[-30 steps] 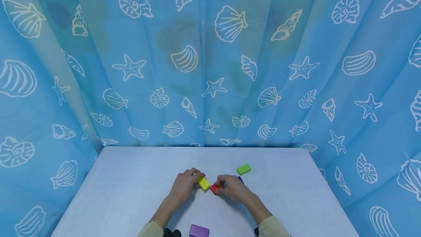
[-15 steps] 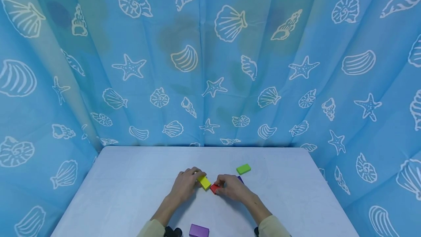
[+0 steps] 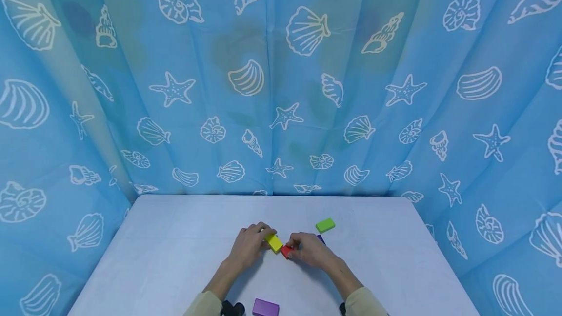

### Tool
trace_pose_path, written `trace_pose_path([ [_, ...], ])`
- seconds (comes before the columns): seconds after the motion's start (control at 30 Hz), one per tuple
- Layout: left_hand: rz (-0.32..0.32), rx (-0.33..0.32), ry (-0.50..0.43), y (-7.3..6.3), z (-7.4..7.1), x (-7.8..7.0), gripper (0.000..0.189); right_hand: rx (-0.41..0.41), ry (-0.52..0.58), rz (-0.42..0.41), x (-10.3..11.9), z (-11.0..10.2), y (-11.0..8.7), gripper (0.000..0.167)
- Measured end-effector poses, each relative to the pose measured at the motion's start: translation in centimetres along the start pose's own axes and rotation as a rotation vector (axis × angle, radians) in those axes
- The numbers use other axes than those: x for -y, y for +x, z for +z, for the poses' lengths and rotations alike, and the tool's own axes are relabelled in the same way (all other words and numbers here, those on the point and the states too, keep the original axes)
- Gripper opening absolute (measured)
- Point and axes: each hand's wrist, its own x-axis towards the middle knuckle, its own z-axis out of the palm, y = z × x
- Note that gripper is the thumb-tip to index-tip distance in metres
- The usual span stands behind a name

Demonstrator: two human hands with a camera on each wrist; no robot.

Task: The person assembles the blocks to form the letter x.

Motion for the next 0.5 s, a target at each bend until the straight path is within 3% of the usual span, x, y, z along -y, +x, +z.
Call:
trace_pose_path([
  [0.5, 0.028, -0.029, 0.009, 0.38, 0.13, -0.25, 0.038, 0.006, -0.015, -0.037, 0.10, -0.28, -0.26, 0.011],
])
